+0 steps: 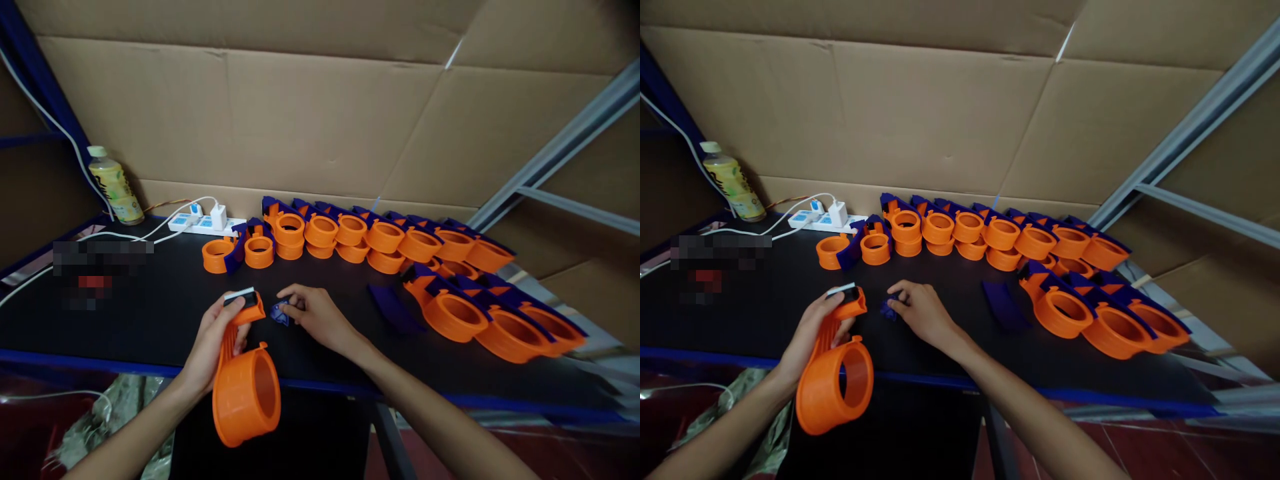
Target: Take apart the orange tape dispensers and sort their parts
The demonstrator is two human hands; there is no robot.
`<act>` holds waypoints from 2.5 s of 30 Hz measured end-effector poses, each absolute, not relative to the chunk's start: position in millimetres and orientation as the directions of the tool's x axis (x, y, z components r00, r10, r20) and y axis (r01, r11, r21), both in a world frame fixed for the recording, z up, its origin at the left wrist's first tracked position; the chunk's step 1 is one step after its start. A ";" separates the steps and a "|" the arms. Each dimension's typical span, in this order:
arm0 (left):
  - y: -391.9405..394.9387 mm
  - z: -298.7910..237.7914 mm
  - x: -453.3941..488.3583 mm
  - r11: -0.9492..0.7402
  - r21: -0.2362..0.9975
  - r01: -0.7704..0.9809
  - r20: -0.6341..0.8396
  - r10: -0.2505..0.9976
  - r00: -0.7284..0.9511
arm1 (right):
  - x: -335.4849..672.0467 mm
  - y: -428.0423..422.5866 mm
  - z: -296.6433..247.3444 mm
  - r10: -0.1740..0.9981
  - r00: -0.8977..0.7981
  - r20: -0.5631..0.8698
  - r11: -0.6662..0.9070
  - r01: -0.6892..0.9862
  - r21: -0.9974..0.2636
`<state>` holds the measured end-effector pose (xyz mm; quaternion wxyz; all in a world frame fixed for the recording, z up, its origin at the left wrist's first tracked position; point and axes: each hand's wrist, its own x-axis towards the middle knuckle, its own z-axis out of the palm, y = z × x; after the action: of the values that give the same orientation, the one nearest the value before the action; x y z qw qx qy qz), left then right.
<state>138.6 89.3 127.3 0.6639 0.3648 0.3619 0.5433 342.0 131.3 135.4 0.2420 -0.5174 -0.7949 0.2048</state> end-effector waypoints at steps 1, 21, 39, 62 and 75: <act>89.7 126.7 138.4 0.158 0.881 -0.446 -0.093 0.982 0.164 | 340.5 135.4 133.1 0.926 -0.336 0.174 0.373 0.730 -0.572; 92.0 126.4 141.0 0.155 0.945 -0.288 -0.079 0.962 0.261 | 360.4 146.1 149.1 0.962 -0.210 0.175 0.258 0.909 -0.327; 91.6 125.6 140.1 0.120 0.964 -0.237 -0.049 0.957 0.286 | 366.0 134.8 157.8 0.918 -0.376 0.125 0.396 0.888 -0.234; 91.9 123.0 137.8 0.117 0.972 -0.202 -0.053 0.953 0.299 | 380.1 125.3 162.0 0.938 -0.308 0.160 0.344 0.885 -0.314; 92.6 121.4 139.0 0.060 0.989 -0.133 -0.017 0.952 0.306 | 326.7 103.5 205.2 0.831 -0.513 0.216 0.518 0.574 -0.634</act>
<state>139.0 92.6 121.4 0.6147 0.5245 0.3902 0.4413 326.7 103.5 205.2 0.2564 -0.4219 -0.8327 0.2506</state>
